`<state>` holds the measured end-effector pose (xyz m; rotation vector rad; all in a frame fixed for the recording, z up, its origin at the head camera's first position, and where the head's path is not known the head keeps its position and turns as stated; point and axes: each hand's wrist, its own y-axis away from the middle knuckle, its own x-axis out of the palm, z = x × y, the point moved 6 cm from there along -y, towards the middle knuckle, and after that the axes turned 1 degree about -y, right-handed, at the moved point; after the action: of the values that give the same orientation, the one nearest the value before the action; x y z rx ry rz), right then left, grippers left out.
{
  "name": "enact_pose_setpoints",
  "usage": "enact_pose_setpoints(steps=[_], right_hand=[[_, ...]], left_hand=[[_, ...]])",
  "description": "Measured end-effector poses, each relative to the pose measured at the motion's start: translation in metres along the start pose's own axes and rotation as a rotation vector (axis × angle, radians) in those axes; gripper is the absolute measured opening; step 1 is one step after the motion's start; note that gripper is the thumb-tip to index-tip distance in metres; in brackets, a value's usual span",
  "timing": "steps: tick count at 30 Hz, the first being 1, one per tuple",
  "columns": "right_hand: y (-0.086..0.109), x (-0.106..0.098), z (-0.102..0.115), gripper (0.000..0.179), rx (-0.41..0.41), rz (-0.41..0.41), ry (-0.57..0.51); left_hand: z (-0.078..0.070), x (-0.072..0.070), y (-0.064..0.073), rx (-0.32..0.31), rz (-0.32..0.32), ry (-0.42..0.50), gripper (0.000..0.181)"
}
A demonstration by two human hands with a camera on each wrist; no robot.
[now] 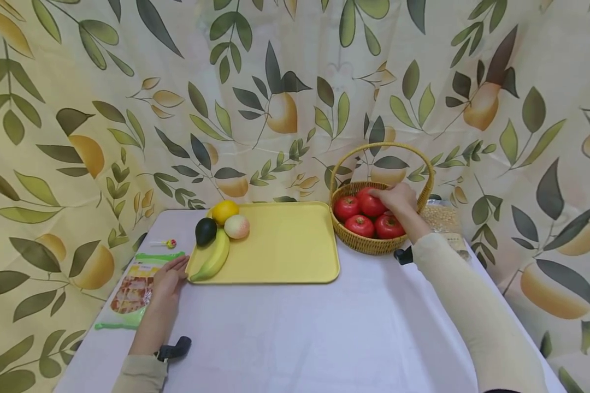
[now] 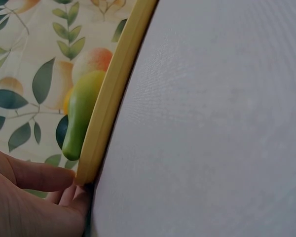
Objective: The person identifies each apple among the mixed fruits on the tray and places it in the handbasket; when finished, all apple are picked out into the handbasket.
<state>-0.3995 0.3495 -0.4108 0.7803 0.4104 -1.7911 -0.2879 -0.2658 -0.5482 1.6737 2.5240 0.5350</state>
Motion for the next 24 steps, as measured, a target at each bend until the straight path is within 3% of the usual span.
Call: enact_pose_setpoints(steps=[7, 11, 15, 20, 24], right_hand=[[0.004, 0.002, 0.002, 0.074, -0.043, -0.014, -0.044], [0.010, 0.002, 0.005, 0.072, -0.068, -0.044, -0.033], [0.021, 0.000, 0.007, 0.065, -0.110, -0.110, -0.052], [0.036, 0.003, 0.019, 0.053, -0.211, -0.148, -0.063], [0.050, 0.006, 0.033, 0.047, -0.343, -0.140, -0.031]], left_hand=[[-0.004, -0.004, -0.002, -0.048, -0.020, 0.011, 0.066], [-0.008, 0.000, -0.003, -0.083, 0.010, 0.010, 0.063], [-0.016, 0.007, 0.000, -0.090, 0.084, -0.039, 0.061], [-0.038, 0.015, 0.003, -0.032, 0.211, -0.187, 0.063], [-0.062, 0.021, 0.006, 0.072, 0.233, -0.355, 0.064]])
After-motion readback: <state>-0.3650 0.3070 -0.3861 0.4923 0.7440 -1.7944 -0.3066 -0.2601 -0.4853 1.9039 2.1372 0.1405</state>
